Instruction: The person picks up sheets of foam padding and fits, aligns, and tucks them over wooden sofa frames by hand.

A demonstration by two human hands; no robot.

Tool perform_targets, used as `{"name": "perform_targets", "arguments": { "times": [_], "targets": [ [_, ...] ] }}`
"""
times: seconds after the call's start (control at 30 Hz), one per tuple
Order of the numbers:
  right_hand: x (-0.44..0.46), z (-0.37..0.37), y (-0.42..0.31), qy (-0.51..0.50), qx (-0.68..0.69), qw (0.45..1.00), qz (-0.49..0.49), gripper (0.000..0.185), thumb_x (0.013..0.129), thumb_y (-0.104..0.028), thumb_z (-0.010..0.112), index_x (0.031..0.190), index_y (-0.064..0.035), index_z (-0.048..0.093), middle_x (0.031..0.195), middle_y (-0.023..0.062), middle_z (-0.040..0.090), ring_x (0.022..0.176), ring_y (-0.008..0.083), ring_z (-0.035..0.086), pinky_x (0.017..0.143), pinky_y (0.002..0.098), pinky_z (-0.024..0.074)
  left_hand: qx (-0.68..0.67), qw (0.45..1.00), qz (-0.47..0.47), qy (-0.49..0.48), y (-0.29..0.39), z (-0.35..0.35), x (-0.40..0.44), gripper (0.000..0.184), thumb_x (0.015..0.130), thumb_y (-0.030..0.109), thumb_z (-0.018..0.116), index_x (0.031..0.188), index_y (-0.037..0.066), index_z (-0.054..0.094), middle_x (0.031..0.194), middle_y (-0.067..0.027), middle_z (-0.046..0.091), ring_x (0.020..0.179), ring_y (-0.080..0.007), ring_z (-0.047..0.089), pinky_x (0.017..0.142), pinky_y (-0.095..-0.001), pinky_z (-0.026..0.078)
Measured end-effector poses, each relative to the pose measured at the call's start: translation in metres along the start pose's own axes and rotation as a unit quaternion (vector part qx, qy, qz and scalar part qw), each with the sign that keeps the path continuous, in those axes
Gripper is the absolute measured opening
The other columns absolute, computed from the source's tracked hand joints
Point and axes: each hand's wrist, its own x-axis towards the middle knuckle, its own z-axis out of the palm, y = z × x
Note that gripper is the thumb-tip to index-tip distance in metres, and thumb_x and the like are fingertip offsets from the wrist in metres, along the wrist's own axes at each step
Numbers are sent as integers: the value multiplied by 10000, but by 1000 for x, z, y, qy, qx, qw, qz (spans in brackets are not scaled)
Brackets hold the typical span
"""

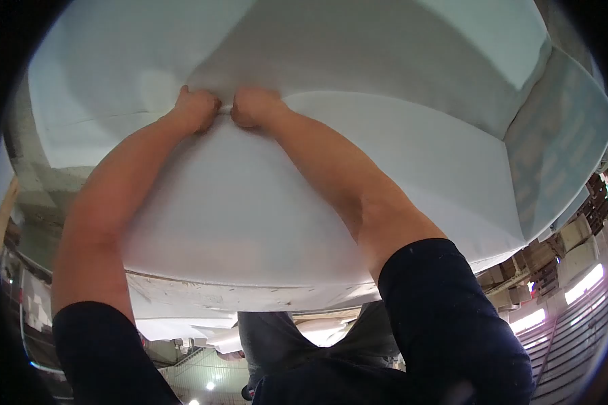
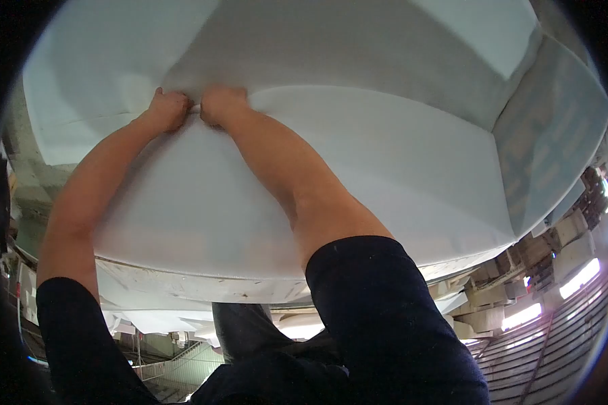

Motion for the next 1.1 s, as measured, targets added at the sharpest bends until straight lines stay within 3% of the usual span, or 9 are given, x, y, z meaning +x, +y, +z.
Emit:
{"name": "perform_targets", "arguments": {
  "times": [0.1,0.2,0.4,0.5,0.7,0.8,0.9,1.0,1.1],
  "targets": [
    [-6,15,13,15,8,999,-31,265,856,-216,515,1005,-55,662,1054,117,655,993,307,609,919,450,349,-91,995,-30,3,-1,7,-5,307,892,204,451,1158,165,597,1105,-52,619,1097,-257,556,1027,-566,272],
    [-5,21,13,26,37,999,-21,273,848,-239,535,1018,-70,664,1079,122,648,1001,305,606,932,472,334,-163,984,-27,60,-2,11,-13,291,894,243,470,1126,163,624,1080,-64,629,1082,-247,563,1004,-562,281],
    [11,22,-4,110,2,993,33,257,871,-281,539,990,-103,682,1016,118,667,982,290,626,831,481,435,-110,985,-124,39,13,-3,8,246,860,238,516,1028,148,672,1039,-82,659,997,-250,617,918,-543,329],
    [17,15,-7,68,-10,997,42,230,855,-222,553,1008,-103,677,1012,113,671,984,290,633,788,462,470,-111,982,-146,42,16,-8,11,197,829,211,554,944,138,695,967,-88,679,928,-256,643,890,-535,347],
    [17,23,-7,122,-38,992,18,212,848,-202,553,980,-111,691,1002,111,674,975,288,637,781,412,498,-85,980,-152,92,23,-9,4,152,809,204,582,860,133,706,902,-94,686,894,-238,651,874,-481,370],
    [13,23,5,104,-21,994,-22,201,835,-188,551,955,-117,695,1003,108,667,959,284,634,778,408,503,-8,993,-80,90,16,-8,8,131,798,192,590,811,148,713,859,-90,689,882,-227,653,853,-430,385],
    [-13,21,16,182,-90,973,-109,206,811,-182,560,954,-116,692,987,102,660,947,274,628,784,399,504,13,991,-60,121,14,-5,7,128,791,177,588,771,160,714,810,-75,689,872,-221,647,835,-394,391],
    [-17,23,29,201,-112,948,-220,219,797,-156,546,956,-111,690,959,108,652,944,275,621,790,403,504,-4,994,-63,90,14,-12,4,131,800,187,583,796,152,710,834,-64,684,895,-213,629,828,-384,399],
    [-13,24,30,139,-85,971,-176,239,806,-131,509,964,-105,687,964,120,655,943,287,621,798,421,499,19,990,-17,140,6,-3,-4,139,801,187,576,828,143,704,881,-55,662,941,-205,602,821,-388,409]
  ]
}}
